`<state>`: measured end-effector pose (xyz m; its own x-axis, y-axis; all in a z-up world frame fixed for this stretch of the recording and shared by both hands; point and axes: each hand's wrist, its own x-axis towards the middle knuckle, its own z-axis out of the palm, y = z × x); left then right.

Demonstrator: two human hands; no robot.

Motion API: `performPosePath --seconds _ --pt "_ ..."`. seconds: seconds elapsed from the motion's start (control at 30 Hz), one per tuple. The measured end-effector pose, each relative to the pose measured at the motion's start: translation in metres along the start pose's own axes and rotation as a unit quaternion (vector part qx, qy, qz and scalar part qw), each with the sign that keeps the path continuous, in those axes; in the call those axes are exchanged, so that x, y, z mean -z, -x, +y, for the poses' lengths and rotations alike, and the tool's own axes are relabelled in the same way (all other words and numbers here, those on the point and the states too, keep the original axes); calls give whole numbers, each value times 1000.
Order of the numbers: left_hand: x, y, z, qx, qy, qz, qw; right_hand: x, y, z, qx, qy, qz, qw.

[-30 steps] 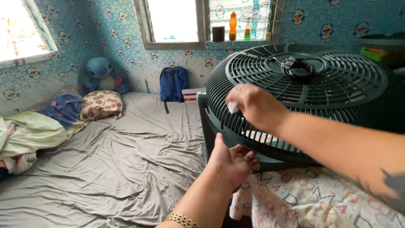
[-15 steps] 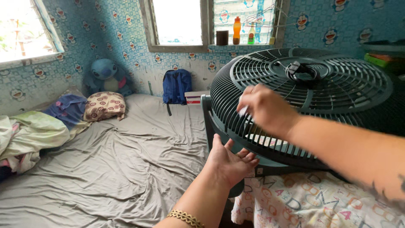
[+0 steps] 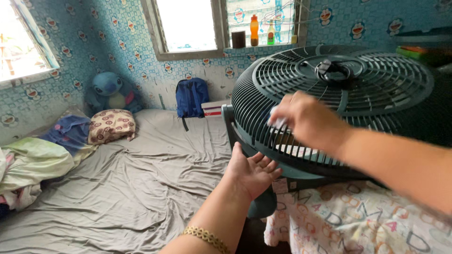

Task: The person wipes the exterior grill of a standing fan with a white cloth. They rotate the fan head to reach different sections and continue wiping the surface throughout the clip.

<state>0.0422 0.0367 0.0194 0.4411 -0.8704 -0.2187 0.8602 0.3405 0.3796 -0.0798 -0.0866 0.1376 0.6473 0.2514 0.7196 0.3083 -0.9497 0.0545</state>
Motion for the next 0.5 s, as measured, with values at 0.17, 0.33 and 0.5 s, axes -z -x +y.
performPosePath --seconds 0.17,0.33,0.5 --pt "-11 6 -2 -27 49 51 997 -24 25 -19 107 3 -97 989" --pt "-12 -2 -13 -64 18 100 993 22 -2 28 54 -33 -68 996" --pt "-18 -7 -33 -120 79 80 986 45 3 38 79 -78 -73 991"
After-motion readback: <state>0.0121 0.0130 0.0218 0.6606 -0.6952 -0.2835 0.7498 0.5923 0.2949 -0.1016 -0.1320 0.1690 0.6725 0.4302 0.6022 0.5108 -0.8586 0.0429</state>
